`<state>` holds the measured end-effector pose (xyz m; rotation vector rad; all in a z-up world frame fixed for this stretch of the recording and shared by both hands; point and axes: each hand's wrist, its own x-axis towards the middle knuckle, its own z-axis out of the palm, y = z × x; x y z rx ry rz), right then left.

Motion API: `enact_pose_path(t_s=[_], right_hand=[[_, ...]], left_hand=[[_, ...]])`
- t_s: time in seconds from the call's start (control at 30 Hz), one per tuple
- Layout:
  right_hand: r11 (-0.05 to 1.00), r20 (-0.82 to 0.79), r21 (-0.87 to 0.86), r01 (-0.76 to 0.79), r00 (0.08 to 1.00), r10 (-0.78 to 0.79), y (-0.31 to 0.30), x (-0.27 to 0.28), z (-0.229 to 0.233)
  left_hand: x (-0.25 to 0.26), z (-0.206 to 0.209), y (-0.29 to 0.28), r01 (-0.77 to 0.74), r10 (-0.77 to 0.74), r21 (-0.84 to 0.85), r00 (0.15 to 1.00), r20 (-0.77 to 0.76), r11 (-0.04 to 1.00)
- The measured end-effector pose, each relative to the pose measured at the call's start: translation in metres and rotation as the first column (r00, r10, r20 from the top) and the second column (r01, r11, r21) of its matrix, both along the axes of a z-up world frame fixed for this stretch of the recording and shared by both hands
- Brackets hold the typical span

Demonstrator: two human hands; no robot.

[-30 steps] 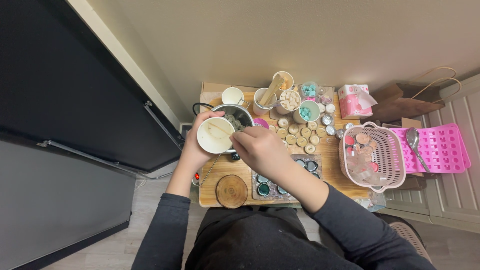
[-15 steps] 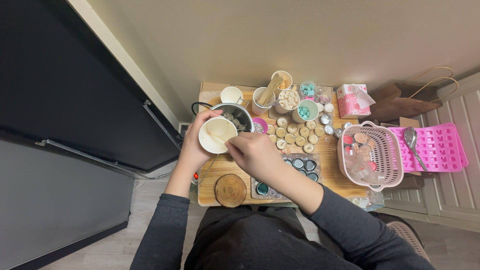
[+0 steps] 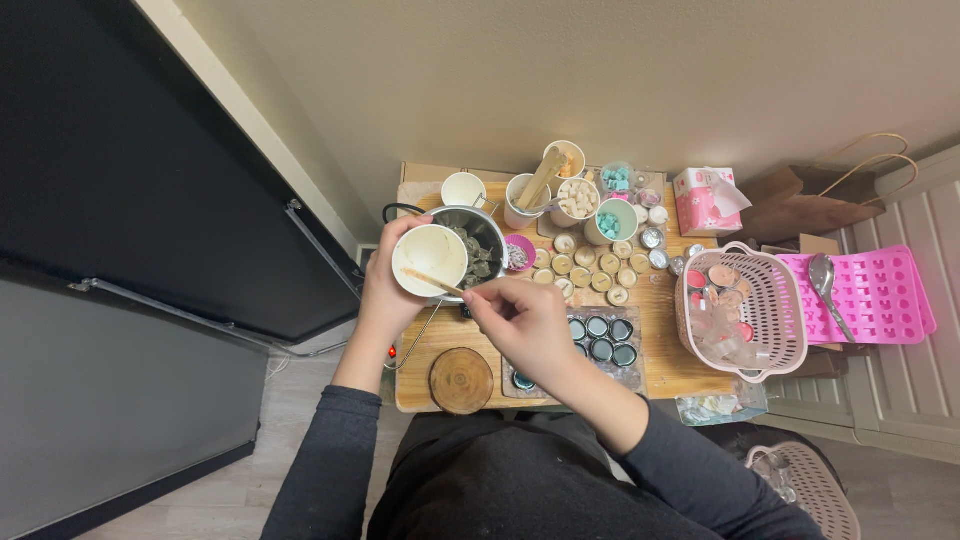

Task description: The worker prepares and arranges components for making small decorative candles, including wiping containers and sorting decorative wax segments.

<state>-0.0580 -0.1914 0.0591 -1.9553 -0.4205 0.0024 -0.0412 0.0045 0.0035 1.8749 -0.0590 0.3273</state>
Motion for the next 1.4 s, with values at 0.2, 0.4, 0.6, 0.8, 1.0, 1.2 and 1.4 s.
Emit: enact_pose_path(t_s=[0.2,0.4,0.6,0.8,1.0,1.2,1.4], right_hand=[[0.962,-0.269,0.266,0.061,0.963,0.014,-0.004,-0.004,-0.036],[0.892,-0.582,0.380,0.245,0.813,0.025,-0.009,0.006,-0.035],[0.776,-0.631,0.510,0.370,0.775,0.045,-0.022,0.015,-0.061],[0.893,-0.335,0.344,0.289,0.927,-0.170,-0.048,0.038,-0.112],[0.986,0.112,-0.077,0.151,0.984,-0.142,-0.044,0.050,-0.098],[0.975,0.390,-0.210,0.074,0.921,0.014,-0.042,0.057,-0.111],[0.953,0.341,-0.282,0.112,0.940,-0.009,-0.056,0.048,-0.110]], left_hand=[[0.004,-0.016,-0.001,-0.089,0.089,0.050,0.996,0.002,0.995],[0.005,-0.011,0.001,-0.120,0.105,0.164,0.990,0.096,0.979],[0.005,-0.013,0.010,-0.176,0.158,0.245,0.983,0.094,0.953],[-0.003,-0.029,0.028,-0.280,0.283,0.217,0.959,0.018,0.935],[-0.017,-0.040,0.037,-0.294,0.297,0.187,0.955,0.014,0.937],[-0.022,-0.039,0.034,-0.297,0.303,0.082,0.950,-0.073,0.951],[-0.025,-0.041,0.035,-0.315,0.322,0.080,0.941,-0.103,0.946]])
